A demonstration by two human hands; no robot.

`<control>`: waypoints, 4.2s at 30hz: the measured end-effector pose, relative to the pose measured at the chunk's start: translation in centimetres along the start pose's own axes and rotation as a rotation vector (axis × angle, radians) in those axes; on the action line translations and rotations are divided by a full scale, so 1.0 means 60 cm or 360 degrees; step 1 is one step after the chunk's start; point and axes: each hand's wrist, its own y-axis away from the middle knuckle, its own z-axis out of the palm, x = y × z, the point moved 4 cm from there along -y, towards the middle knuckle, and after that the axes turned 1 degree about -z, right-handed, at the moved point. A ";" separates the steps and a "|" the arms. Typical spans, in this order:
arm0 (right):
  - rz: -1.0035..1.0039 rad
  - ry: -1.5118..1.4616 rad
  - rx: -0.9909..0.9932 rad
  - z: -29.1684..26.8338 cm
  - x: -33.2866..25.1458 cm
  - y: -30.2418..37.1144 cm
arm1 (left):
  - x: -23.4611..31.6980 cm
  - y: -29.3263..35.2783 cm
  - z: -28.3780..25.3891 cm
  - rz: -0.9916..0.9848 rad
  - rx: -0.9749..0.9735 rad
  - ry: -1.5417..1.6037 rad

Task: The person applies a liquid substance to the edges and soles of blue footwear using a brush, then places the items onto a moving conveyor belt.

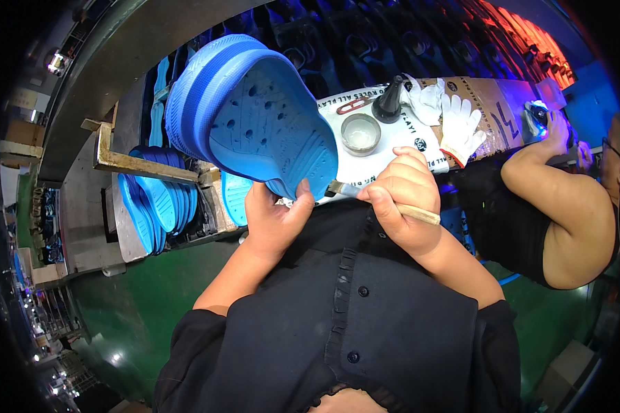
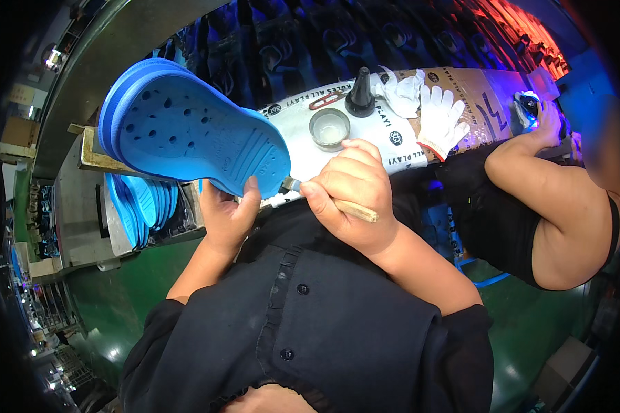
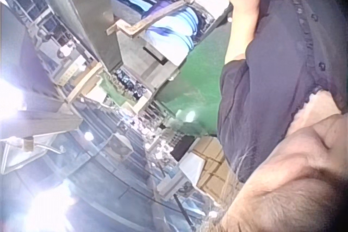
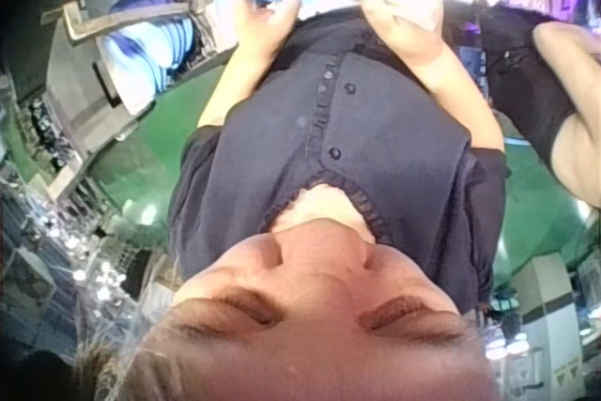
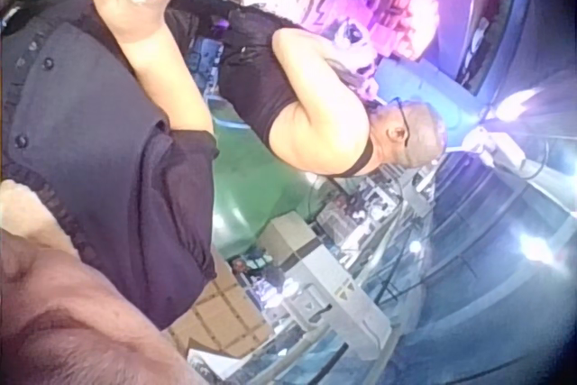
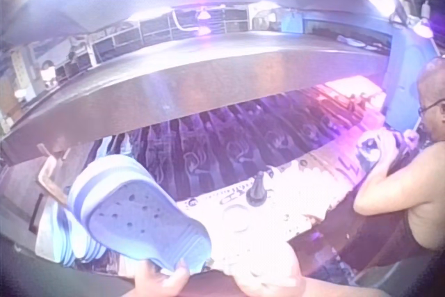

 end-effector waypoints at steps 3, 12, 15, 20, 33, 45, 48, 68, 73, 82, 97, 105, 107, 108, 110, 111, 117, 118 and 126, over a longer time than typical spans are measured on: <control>-0.0030 0.0141 0.0006 -0.004 0.009 0.003 | 0.004 0.000 -0.004 0.0004 0.0013 0.0000; -0.0099 0.0067 -0.0053 0.004 -0.008 0.005 | -0.001 0.005 -0.001 0.0002 0.0043 0.0017; -0.0031 0.0047 -0.0102 -0.007 -0.004 0.008 | 0.000 0.002 -0.001 0.0140 0.0058 -0.0047; -0.0059 -0.0038 0.0083 -0.005 -0.002 0.005 | 0.008 -0.001 0.006 0.0215 0.0066 0.0042; 0.0023 -0.0173 0.0093 -0.015 -0.002 0.002 | 0.032 -0.018 0.000 0.0574 0.0101 -0.0395; 0.0009 0.0058 0.0179 -0.044 -0.006 0.018 | 0.036 -0.011 -0.002 0.0473 0.0052 -0.0465; 0.0227 -0.0020 0.0361 -0.070 0.031 0.032 | 0.036 -0.042 -0.011 -0.0038 0.0085 0.0066; 0.0745 0.0135 0.0973 -0.276 0.125 0.181 | 0.347 -0.447 0.630 -0.0865 -0.1052 0.1642; 0.0926 -0.0053 0.1019 -0.273 0.162 0.218 | 0.302 -0.330 0.521 -0.0023 -0.1129 0.1205; 0.0983 -0.0399 0.0848 -0.200 0.169 0.202 | -0.115 -0.100 -0.052 -0.0204 -0.0028 -0.1139; 0.1279 -0.0596 0.0658 -0.078 0.133 0.158 | -0.247 0.067 -0.182 -0.1713 0.0319 0.1259; 0.1292 -0.0691 0.0677 -0.046 0.127 0.131 | -0.085 0.047 -0.098 -0.1194 0.0061 0.0677; 0.1214 -0.0743 0.0626 -0.048 0.125 0.113 | -0.077 0.041 -0.076 -0.1119 -0.0172 0.0412; 0.1151 -0.0752 0.0591 -0.050 0.121 0.097 | -0.076 0.038 -0.065 -0.1156 -0.0208 0.0415; 0.1067 -0.0714 0.0511 -0.050 0.110 0.071 | -0.067 0.021 -0.046 -0.0935 -0.0149 0.0292; 0.1020 -0.0665 0.0432 -0.045 0.095 0.052 | -0.064 0.015 -0.038 -0.0870 -0.0110 0.0289; 0.0202 -0.0172 0.0124 -0.015 0.032 0.002 | -0.026 -0.014 0.008 -0.0560 -0.0089 0.0167; 0.0209 -0.0177 0.0122 -0.013 0.030 0.000 | -0.023 -0.017 0.011 -0.0467 -0.0106 0.0189; 0.0058 0.0111 0.0064 -0.011 0.024 -0.004 | -0.003 -0.018 0.016 -0.0247 -0.0043 0.0074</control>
